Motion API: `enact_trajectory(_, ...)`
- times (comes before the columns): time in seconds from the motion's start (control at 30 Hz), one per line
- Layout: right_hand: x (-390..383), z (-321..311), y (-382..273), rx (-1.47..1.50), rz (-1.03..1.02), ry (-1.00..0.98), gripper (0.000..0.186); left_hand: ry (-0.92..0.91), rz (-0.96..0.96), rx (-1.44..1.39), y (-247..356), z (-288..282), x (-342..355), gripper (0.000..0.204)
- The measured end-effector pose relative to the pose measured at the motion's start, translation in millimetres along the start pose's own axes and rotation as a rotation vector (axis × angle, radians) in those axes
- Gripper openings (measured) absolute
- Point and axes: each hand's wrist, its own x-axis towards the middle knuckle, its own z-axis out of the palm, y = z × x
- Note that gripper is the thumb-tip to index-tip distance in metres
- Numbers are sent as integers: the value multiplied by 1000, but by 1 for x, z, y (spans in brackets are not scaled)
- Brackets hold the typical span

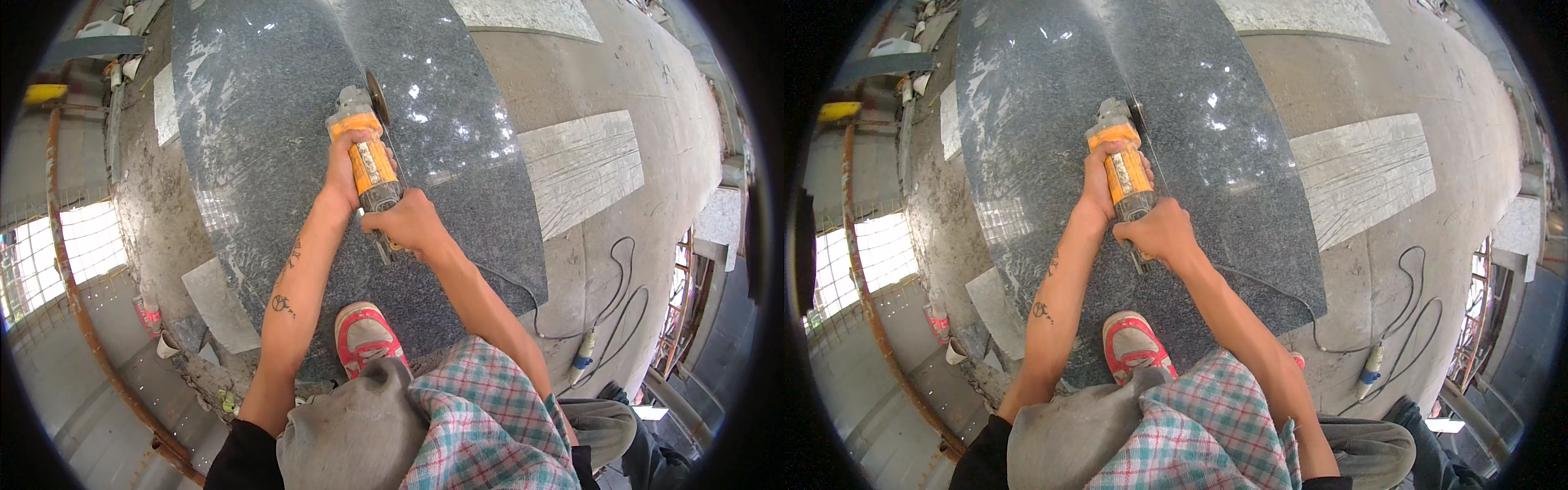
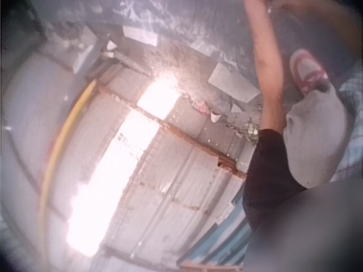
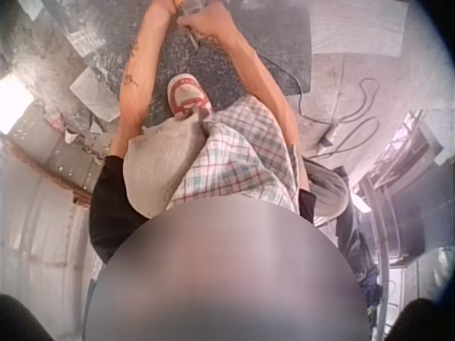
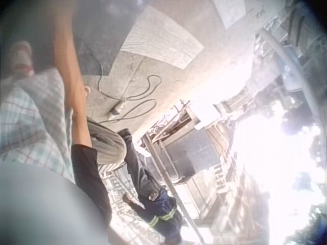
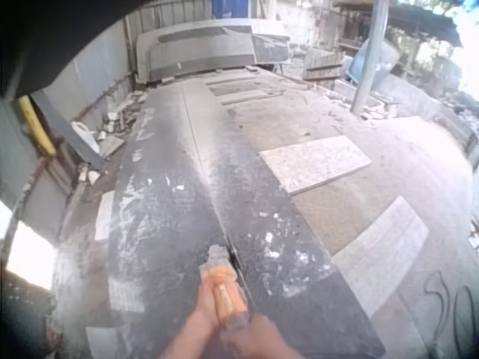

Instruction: The person uses an angle grinder to smooth the surface of a large dark stone slab. The person holds the tool with both hands and moves it along the slab's surface, generating dust. The person occasionally repositions the power cord to avoid interference.

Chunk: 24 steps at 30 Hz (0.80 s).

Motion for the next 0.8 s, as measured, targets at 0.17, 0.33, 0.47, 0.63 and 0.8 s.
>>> enact_trajectory(0.17, -21, 1, 9, 38, 13, -21, 49, 40, 25, 66, -18, -2, -13, 41)
enact_trajectory(0.33, -28, 13, 4, 19, 4, -28, 48, 16, 37, 54, -15, -15, -24, 40)
enact_trajectory(0.47, 2, 10, -8, -15, 4, -23, 53, 28, 76, 49, 8, -4, -9, 39)
enact_trajectory(0.63, -10, -19, 12, 77, -92, 71, 47, 111, 237, 273, -10, 23, 15, 30)
enact_trajectory(0.8, -1, 48, 45, -50, -88, 179, 56, 172, 313, 449, -4, -38, 16, 30)
